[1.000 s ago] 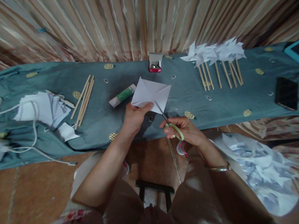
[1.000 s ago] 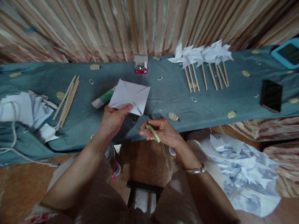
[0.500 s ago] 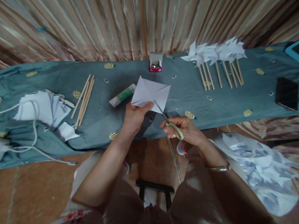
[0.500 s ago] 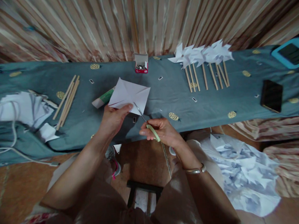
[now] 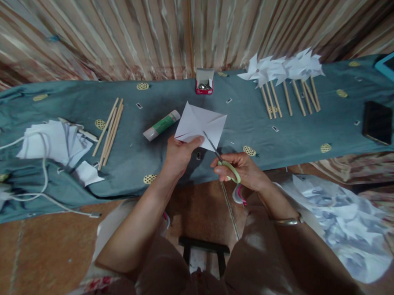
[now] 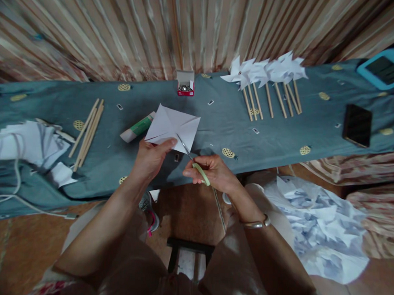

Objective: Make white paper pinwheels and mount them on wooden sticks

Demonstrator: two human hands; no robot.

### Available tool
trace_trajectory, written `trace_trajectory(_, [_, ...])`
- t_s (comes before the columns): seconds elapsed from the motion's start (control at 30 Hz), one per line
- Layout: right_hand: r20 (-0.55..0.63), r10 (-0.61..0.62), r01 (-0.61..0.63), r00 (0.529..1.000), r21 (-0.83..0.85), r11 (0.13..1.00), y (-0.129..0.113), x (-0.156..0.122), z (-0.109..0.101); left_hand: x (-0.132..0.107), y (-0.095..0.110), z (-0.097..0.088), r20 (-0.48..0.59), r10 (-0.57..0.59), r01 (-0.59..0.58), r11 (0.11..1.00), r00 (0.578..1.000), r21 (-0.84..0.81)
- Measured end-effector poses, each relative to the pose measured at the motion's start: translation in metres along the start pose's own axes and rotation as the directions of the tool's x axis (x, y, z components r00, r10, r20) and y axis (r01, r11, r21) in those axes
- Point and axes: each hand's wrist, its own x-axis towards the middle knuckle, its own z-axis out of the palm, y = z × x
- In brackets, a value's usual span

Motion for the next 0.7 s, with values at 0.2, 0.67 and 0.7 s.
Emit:
trace_trajectory(0.2, [0.011, 0.002, -0.002, 1.000, -0.006, 1.000, 0.0004, 0.0006, -0.0009, -0.0014, 0.0009, 0.0014, 0.003, -0.008, 0.008, 1.000, 1.000, -0.007])
trace_trajectory(0.67, [0.002, -0.011, 0.011, 1.000, -0.024, 1.000, 0.0053, 0.0019, -0.0017, -0.0019, 0.0010, 0.0020, 0.001, -0.011, 0.011, 1.000, 1.000, 0.015])
trace_trajectory(0.7, [0.001, -0.007, 0.007, 1.000, -0.025, 1.000, 0.0047, 0.0018, -0.0014, -0.0020, 0.0010, 0.0021, 0.001, -0.010, 0.010, 1.000, 1.000, 0.007])
